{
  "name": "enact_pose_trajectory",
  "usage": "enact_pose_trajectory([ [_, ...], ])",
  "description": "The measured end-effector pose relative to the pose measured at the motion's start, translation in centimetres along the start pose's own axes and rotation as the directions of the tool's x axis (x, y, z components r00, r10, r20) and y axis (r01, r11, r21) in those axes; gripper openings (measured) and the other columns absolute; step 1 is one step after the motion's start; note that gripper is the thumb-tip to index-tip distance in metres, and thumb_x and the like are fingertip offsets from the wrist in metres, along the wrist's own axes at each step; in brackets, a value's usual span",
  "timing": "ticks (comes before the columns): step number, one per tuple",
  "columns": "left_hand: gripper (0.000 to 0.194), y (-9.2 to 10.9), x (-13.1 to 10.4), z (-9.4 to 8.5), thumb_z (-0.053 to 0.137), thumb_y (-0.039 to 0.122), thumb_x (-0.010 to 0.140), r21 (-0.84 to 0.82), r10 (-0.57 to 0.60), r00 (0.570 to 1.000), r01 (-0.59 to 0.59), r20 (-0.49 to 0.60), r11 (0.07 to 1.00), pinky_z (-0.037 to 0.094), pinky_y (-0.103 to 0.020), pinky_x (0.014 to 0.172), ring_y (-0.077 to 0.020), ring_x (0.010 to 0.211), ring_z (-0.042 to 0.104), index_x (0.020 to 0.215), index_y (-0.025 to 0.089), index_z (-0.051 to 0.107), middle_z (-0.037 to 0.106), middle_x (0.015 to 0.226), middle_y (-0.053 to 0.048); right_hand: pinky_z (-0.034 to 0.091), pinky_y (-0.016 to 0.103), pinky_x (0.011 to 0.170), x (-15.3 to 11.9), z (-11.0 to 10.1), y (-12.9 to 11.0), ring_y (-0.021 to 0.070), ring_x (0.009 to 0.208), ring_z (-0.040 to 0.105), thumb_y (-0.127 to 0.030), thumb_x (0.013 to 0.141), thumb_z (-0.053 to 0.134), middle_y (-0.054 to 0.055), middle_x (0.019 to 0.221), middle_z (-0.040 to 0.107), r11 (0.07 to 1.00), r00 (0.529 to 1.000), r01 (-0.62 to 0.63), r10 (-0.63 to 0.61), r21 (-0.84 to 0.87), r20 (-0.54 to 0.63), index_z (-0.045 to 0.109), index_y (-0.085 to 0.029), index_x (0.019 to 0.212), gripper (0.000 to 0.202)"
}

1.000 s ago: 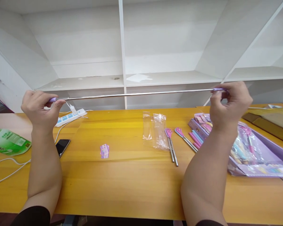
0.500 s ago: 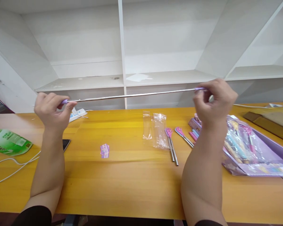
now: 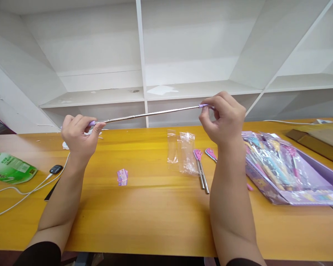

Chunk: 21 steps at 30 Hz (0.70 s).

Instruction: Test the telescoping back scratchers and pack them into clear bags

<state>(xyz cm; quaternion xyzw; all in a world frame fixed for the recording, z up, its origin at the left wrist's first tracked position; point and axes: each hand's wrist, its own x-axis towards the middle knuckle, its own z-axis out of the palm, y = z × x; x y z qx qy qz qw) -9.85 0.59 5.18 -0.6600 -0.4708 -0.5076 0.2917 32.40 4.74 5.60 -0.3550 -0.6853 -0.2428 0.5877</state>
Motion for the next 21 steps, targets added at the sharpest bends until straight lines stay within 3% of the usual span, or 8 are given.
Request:
enact_pose_trajectory([
  [8,0.051,1.5,-0.9,0.4,0.065,0.071,0.101,0.007,0.074,0.997,-0.073,-0.007,0.997,0.025,-0.037,0.069,-0.0227,0.075,0.040,0.083,0.024,0.072,0.055,0.065,-0.003,0.042,0.032,0.063,-0.5,2.1,-3.6,0.0141,0.063,0.055,-0.014,0.098,0.059,0.003,0.084,0.068,0.984,0.984,0.109,-0.127,0.138,0.128,0.070,-0.024,0.098,0.015],
  [13,0.047,2.0,-1.4,0.9,0.065,0.066,0.104,0.003,0.115,0.993,-0.115,-0.006,0.993,0.027,-0.037,0.069,-0.0232,0.076,0.041,0.085,0.024,0.073,0.060,0.068,-0.004,0.042,0.028,0.061,-1.1,3.8,-5.8,0.0135,0.070,0.064,-0.010,0.099,0.058,0.002,0.088,0.069,0.979,0.966,0.161,-0.182,0.125,0.184,0.070,-0.023,0.102,0.018],
  [21,0.047,1.8,-1.2,0.7,0.066,0.066,0.103,0.005,0.141,0.990,-0.141,-0.027,0.990,0.027,-0.038,0.069,-0.0230,0.075,0.040,0.085,0.023,0.074,0.059,0.066,-0.004,0.041,0.027,0.061,-1.2,3.9,-6.2,0.0125,0.070,0.063,-0.009,0.100,0.058,0.001,0.088,0.068,0.978,0.966,0.163,-0.186,0.133,0.182,0.070,-0.023,0.102,0.018],
])
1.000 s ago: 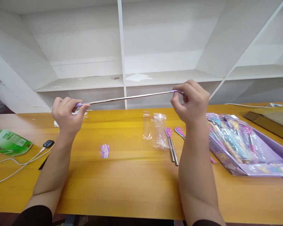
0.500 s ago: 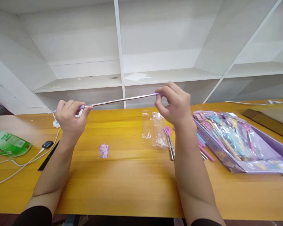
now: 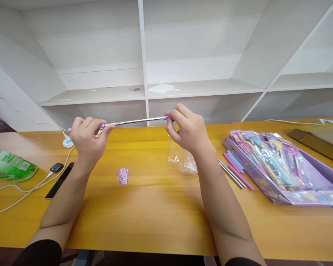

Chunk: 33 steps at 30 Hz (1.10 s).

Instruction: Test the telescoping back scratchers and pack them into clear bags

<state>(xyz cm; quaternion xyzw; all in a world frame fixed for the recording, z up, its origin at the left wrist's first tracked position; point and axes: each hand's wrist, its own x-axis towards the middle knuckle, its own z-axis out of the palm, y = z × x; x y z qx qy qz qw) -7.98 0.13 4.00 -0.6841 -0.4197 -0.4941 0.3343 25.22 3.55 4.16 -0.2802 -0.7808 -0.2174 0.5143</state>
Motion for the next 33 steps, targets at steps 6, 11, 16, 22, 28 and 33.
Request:
enact_pose_trajectory([
  [6,0.047,0.2,-0.1,-0.2,0.065,0.067,0.103,-0.019,-0.008,1.000,0.008,0.007,1.000,0.026,-0.038,0.070,-0.0229,0.075,0.039,0.086,0.024,0.075,0.064,0.070,-0.005,0.040,0.028,0.060,0.1,-0.2,-0.4,0.0120,0.067,0.060,-0.011,0.101,0.056,0.001,0.088,0.068,0.999,1.000,-0.010,0.011,-0.045,0.010,0.070,-0.023,0.102,0.019],
  [11,0.049,0.1,-0.1,-0.4,0.063,0.069,0.103,-0.026,-0.041,0.998,0.042,0.039,0.999,0.026,-0.038,0.070,-0.0228,0.075,0.038,0.087,0.024,0.074,0.062,0.070,-0.004,0.042,0.028,0.061,0.3,-0.2,-0.7,0.0127,0.069,0.062,-0.012,0.101,0.056,0.002,0.088,0.068,1.000,1.000,-0.003,0.003,-0.028,0.002,0.071,-0.023,0.103,0.018],
  [16,0.050,0.4,0.0,-0.6,0.062,0.069,0.104,-0.007,-0.043,0.998,0.044,0.037,0.999,0.027,-0.038,0.069,-0.0226,0.074,0.039,0.085,0.024,0.075,0.062,0.069,-0.004,0.044,0.028,0.063,0.3,-0.6,-0.7,0.0133,0.071,0.063,-0.012,0.101,0.057,0.002,0.090,0.069,1.000,1.000,0.009,-0.008,-0.021,0.009,0.071,-0.023,0.106,0.018],
  [22,0.049,0.8,0.2,-1.1,0.063,0.068,0.104,-0.003,-0.057,0.997,0.057,0.054,0.998,0.031,-0.038,0.070,-0.0224,0.073,0.040,0.086,0.024,0.076,0.061,0.068,-0.005,0.042,0.028,0.061,0.6,-1.4,-0.6,0.0130,0.069,0.061,-0.011,0.102,0.057,0.002,0.092,0.069,0.998,0.998,0.056,-0.055,-0.033,0.016,0.069,-0.023,0.108,0.019],
  [28,0.048,2.3,-0.1,-1.1,0.064,0.066,0.104,-0.014,-0.029,0.999,0.029,0.046,0.999,0.029,-0.037,0.069,-0.0219,0.072,0.039,0.084,0.024,0.074,0.061,0.067,-0.003,0.041,0.028,0.063,0.6,0.2,-2.9,0.0137,0.069,0.057,-0.016,0.108,0.053,0.003,0.093,0.069,0.993,0.992,0.120,-0.119,-0.009,0.052,0.068,-0.021,0.112,0.016],
  [33,0.047,3.9,-0.9,0.1,0.063,0.063,0.106,-0.066,-0.016,0.997,0.021,0.079,0.998,0.032,-0.037,0.069,-0.0214,0.072,0.040,0.083,0.023,0.073,0.066,0.071,-0.004,0.029,0.031,0.059,0.3,2.1,-6.3,0.0141,0.062,0.042,-0.014,0.110,0.048,0.002,0.087,0.065,0.987,0.980,0.110,-0.088,-0.119,0.179,0.068,-0.022,0.107,0.021],
])
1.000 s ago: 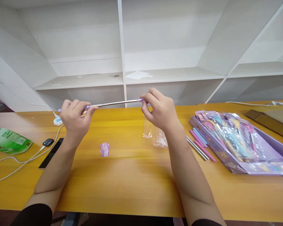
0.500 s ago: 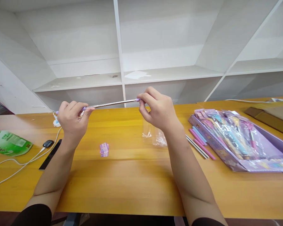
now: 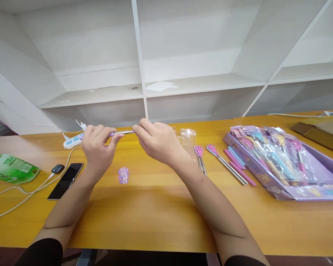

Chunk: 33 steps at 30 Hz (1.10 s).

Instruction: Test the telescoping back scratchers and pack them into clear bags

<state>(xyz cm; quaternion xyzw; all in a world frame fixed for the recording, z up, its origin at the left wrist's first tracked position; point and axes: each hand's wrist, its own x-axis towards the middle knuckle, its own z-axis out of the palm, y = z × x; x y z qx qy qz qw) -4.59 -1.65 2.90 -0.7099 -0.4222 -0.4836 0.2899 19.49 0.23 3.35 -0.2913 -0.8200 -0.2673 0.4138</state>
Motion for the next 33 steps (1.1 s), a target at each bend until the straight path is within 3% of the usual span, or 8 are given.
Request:
enact_pose_trajectory([
  [6,0.048,-0.7,0.0,0.6,0.062,0.063,0.106,-0.032,-0.011,0.998,0.013,0.063,0.999,0.033,-0.036,0.068,-0.0211,0.072,0.043,0.082,0.023,0.074,0.063,0.068,-0.003,0.024,0.033,0.060,-0.4,0.4,-0.5,0.0151,0.063,0.032,-0.002,0.104,0.044,0.002,0.095,0.066,0.999,0.993,-0.042,0.043,-0.016,0.107,0.066,-0.025,0.116,0.034],
  [15,0.041,-1.4,0.5,0.0,0.070,0.059,0.103,0.052,0.100,0.995,-0.100,0.007,0.994,0.032,-0.036,0.068,-0.0223,0.073,0.041,0.084,0.023,0.075,0.056,0.063,-0.003,0.026,0.032,0.061,-0.2,0.7,-0.4,0.0139,0.062,0.038,-0.021,0.116,0.046,0.001,0.098,0.070,0.996,0.991,-0.077,0.072,0.042,0.114,0.068,-0.024,0.116,0.022],
  [21,0.038,-1.4,0.3,0.1,0.072,0.058,0.102,0.049,0.110,0.994,-0.112,0.027,0.993,0.032,-0.037,0.070,-0.0225,0.073,0.040,0.087,0.023,0.075,0.057,0.065,-0.003,0.029,0.033,0.063,-0.2,0.7,0.4,0.0145,0.062,0.041,-0.036,0.119,0.045,0.000,0.089,0.072,0.996,0.990,-0.056,0.047,0.064,0.136,0.069,-0.023,0.108,0.029],
  [25,0.040,-1.6,0.4,0.1,0.070,0.060,0.103,0.060,0.100,0.994,-0.103,0.044,0.993,0.032,-0.037,0.070,-0.0229,0.073,0.042,0.087,0.023,0.075,0.057,0.065,-0.004,0.027,0.033,0.063,-0.4,0.9,0.8,0.0155,0.060,0.036,-0.032,0.118,0.048,-0.002,0.081,0.070,0.999,0.996,-0.015,0.012,0.030,0.083,0.068,-0.024,0.103,0.026],
  [33,0.046,-2.1,0.6,-0.2,0.067,0.067,0.102,0.040,0.064,0.997,-0.066,0.045,0.997,0.031,-0.039,0.072,-0.0237,0.075,0.042,0.084,0.025,0.073,0.060,0.067,-0.004,0.026,0.033,0.063,-0.3,1.2,0.8,0.0139,0.062,0.041,-0.017,0.114,0.053,-0.005,0.078,0.071,1.000,1.000,0.005,-0.005,-0.007,-0.020,0.068,-0.025,0.104,0.020],
])
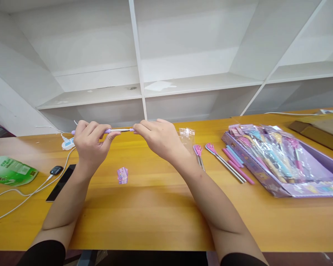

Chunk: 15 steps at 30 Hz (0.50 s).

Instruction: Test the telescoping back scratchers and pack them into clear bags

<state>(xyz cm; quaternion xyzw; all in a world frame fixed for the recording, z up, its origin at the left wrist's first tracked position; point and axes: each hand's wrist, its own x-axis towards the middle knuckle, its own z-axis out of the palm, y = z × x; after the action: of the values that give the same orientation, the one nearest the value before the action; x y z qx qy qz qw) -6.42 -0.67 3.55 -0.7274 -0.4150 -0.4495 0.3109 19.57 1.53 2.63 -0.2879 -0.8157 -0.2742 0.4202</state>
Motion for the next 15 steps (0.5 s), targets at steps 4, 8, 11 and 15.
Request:
enact_pose_trajectory([
  [4,0.045,-0.3,0.0,-0.1,0.068,0.067,0.101,0.016,0.034,0.999,-0.034,-0.033,0.999,0.030,-0.039,0.071,-0.0233,0.074,0.040,0.084,0.025,0.072,0.059,0.066,-0.004,0.026,0.033,0.064,0.1,0.2,0.0,0.0125,0.063,0.046,-0.008,0.110,0.052,-0.006,0.080,0.074,1.000,0.999,0.013,-0.013,-0.002,-0.031,0.069,-0.027,0.109,0.026],
  [8,0.048,-0.7,0.3,-0.4,0.067,0.070,0.101,0.009,-0.007,0.999,0.007,-0.041,1.000,0.030,-0.040,0.070,-0.0235,0.073,0.040,0.083,0.026,0.073,0.057,0.063,-0.004,0.025,0.033,0.064,0.2,-0.1,0.6,0.0112,0.065,0.050,-0.003,0.107,0.051,-0.007,0.080,0.075,1.000,1.000,0.001,-0.001,-0.004,-0.021,0.070,-0.029,0.110,0.032],
  [11,0.047,-1.0,0.5,-0.5,0.068,0.069,0.100,-0.004,-0.042,0.998,0.042,-0.045,0.999,0.031,-0.040,0.071,-0.0232,0.072,0.040,0.082,0.026,0.073,0.059,0.064,-0.004,0.025,0.033,0.064,0.3,-0.6,1.4,0.0114,0.061,0.047,-0.004,0.106,0.052,-0.006,0.076,0.073,0.999,0.999,-0.037,0.036,-0.038,-0.028,0.071,-0.029,0.105,0.031],
  [15,0.044,-1.5,0.7,-0.8,0.071,0.066,0.100,-0.012,-0.057,0.997,0.056,-0.045,0.998,0.031,-0.040,0.072,-0.0235,0.073,0.041,0.081,0.026,0.072,0.059,0.065,-0.004,0.026,0.032,0.062,0.4,-1.0,2.5,0.0114,0.058,0.044,-0.008,0.109,0.053,-0.007,0.073,0.072,0.998,0.997,-0.016,0.012,-0.059,-0.079,0.071,-0.027,0.100,0.028],
])
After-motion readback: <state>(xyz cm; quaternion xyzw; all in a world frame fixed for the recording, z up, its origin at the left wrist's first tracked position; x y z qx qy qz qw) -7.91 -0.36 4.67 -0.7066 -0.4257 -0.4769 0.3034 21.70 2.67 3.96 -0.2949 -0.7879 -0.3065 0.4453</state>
